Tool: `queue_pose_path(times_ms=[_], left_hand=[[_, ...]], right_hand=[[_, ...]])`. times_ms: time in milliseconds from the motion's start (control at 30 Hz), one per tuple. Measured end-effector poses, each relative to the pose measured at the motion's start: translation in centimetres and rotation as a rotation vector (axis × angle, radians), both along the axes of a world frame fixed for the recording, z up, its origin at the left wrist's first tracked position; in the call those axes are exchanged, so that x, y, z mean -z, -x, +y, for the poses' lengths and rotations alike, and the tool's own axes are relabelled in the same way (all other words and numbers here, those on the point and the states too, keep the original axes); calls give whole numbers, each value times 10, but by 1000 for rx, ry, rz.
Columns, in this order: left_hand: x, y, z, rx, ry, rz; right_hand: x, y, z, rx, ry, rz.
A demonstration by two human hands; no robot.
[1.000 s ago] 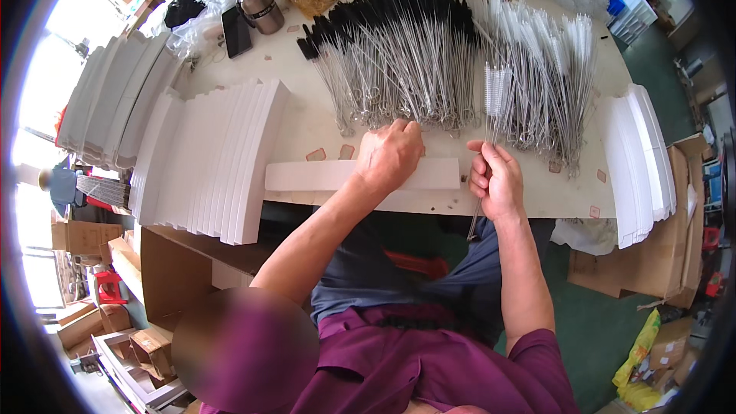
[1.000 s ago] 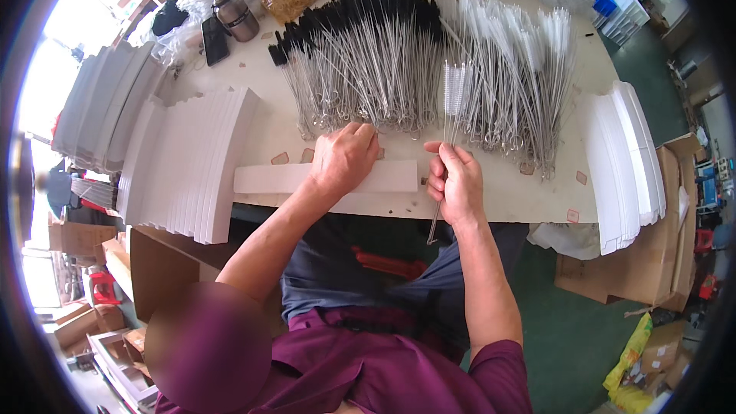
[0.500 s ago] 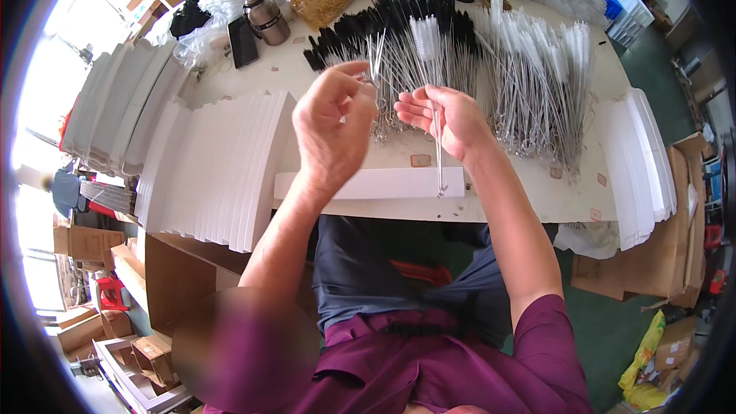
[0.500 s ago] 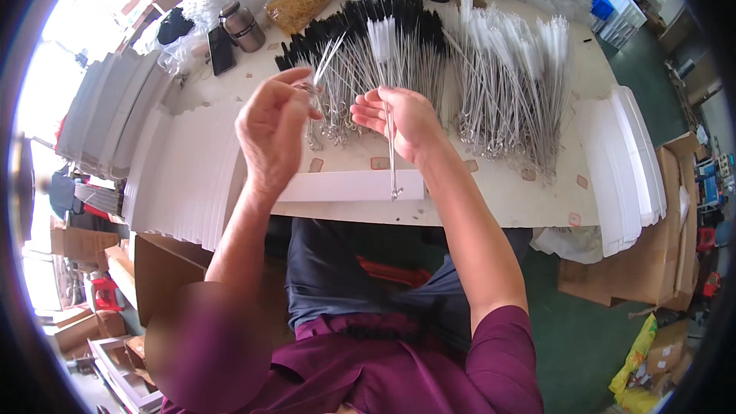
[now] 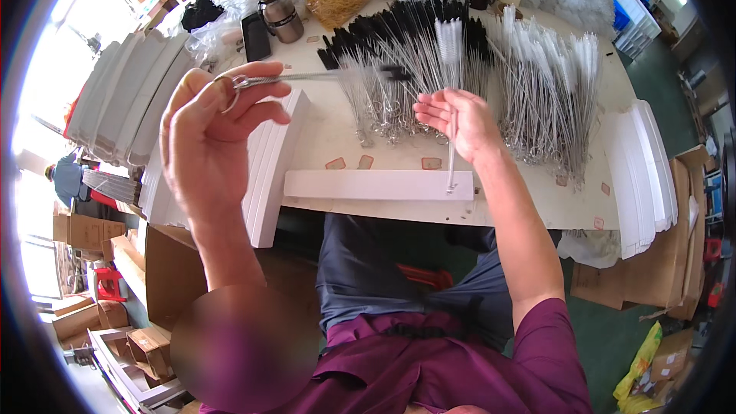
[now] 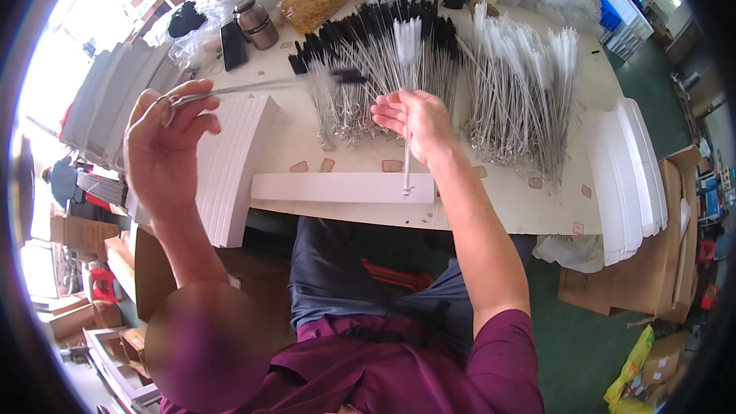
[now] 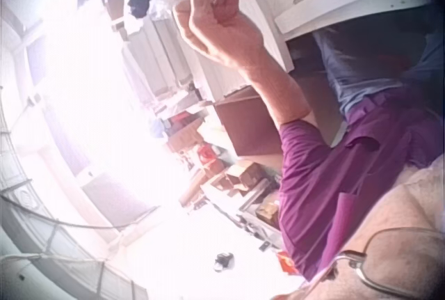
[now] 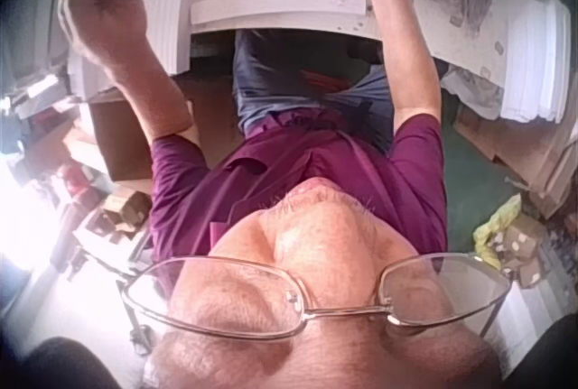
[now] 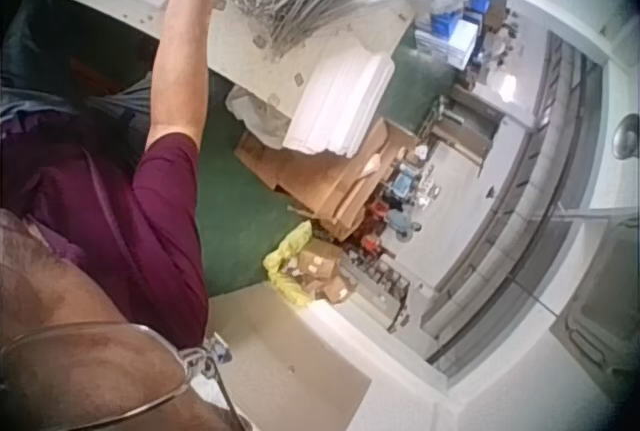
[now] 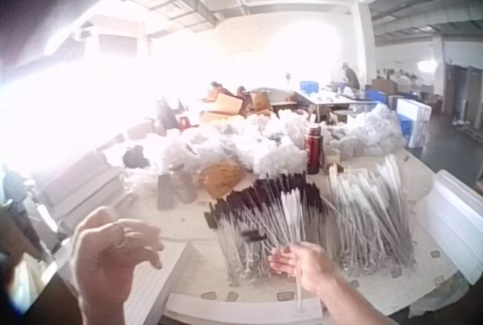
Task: Manually assembling white cardboard sleeves and inserting bundles of hygiene brushes into them.
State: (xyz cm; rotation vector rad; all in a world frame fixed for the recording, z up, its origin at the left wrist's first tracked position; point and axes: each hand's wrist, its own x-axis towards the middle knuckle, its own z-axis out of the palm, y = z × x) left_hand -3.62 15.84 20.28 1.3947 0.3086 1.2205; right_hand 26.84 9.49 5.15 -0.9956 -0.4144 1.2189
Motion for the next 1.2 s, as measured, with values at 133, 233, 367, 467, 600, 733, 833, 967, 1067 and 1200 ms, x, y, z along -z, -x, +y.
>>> queue_pose_path(times_ms=[133,233,367,467,600,733,833,967,1067,1200], left_hand=[[-9,23,-2,279,110,-65],[-7,12,-10,469,309,-62],[19,-25,-15,635,462,-45],[36,-44,-10,502,458,176],[51,-50,-14,403,368,398],[70,-59,-17,270,175,621],[73,-65,-23,345,254,643],[62,-73,-30,423,367,569],[56,-75,-38,472,319,545],[51,-80,-43,524,364,491]], right_hand=[[-27,-13,-32,10,-127,-359],[-57,-13,-53,-62,-205,-567],[-75,11,-73,-454,-186,-408],[-70,21,-99,-673,13,-152],[-43,21,-130,-623,131,-146],[-20,27,-150,-551,109,-78],[-4,30,-155,-553,83,-76],[9,34,-155,-461,50,-97],[5,38,-148,-400,58,-187],[6,42,-137,-431,-116,-207]])
